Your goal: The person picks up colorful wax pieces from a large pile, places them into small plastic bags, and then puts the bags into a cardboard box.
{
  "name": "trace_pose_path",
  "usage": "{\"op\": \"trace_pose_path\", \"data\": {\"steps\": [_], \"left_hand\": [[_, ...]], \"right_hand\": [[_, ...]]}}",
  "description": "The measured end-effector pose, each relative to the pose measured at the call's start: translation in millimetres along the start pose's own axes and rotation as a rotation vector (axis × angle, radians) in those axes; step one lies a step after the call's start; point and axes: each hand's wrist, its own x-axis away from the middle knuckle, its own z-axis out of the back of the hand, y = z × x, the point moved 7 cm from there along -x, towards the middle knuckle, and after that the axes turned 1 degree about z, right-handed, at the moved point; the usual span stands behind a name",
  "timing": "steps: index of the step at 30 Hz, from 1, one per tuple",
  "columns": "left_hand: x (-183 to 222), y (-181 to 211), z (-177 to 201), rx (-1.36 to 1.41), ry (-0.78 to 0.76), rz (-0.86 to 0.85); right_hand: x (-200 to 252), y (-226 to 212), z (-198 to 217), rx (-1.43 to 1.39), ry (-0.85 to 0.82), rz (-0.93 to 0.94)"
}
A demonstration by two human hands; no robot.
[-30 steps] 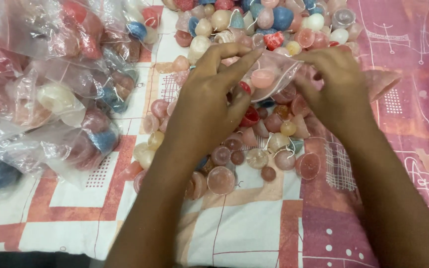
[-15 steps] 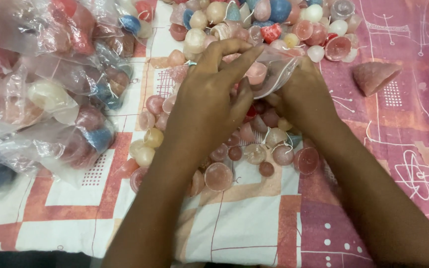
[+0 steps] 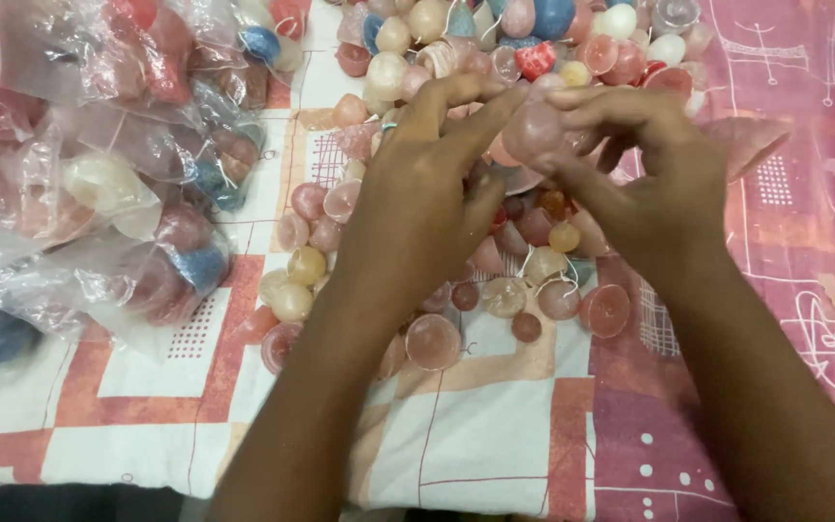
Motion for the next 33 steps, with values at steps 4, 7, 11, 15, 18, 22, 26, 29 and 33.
{"op": "trace_pose_path", "data": {"steps": [4,7,11,15,18,22,26,29,33], "left_hand": [[1,-1,2,-0.018,0.019,-0.013],[-4,1,17,0.000,0.046,-0.026],[-15,0,27,0.095,0.051,-0.041],[-25,27,37,-0.116,0.025,-0.122],[-24,28,27,-0.174,-0.059,-0.139],[-11,-1,-17,-0.213,-0.249,-0.086],[-2,3,-14,-0.064,-0.085,-0.106],[-6,12,-18,-0.039,-0.167,-0.022],[2,16,-23,-0.062,-0.133,-0.095]], "right_hand": [[-6,-44,-22,0.799,-0.074,0.411],[-11,-62,-9,0.851,-0.031,0.540],[-19,-75,5,1.082,-0.033,0.559],[-14,-66,29,0.982,-0.099,0.458],[-1,-29,46,0.822,-0.166,0.260],[20,19,54,0.340,-0.158,-0.166],[24,17,40,0.410,-0.162,-0.136],[29,13,33,0.377,-0.180,-0.087],[41,22,29,0.257,-0.159,-0.134]]}}
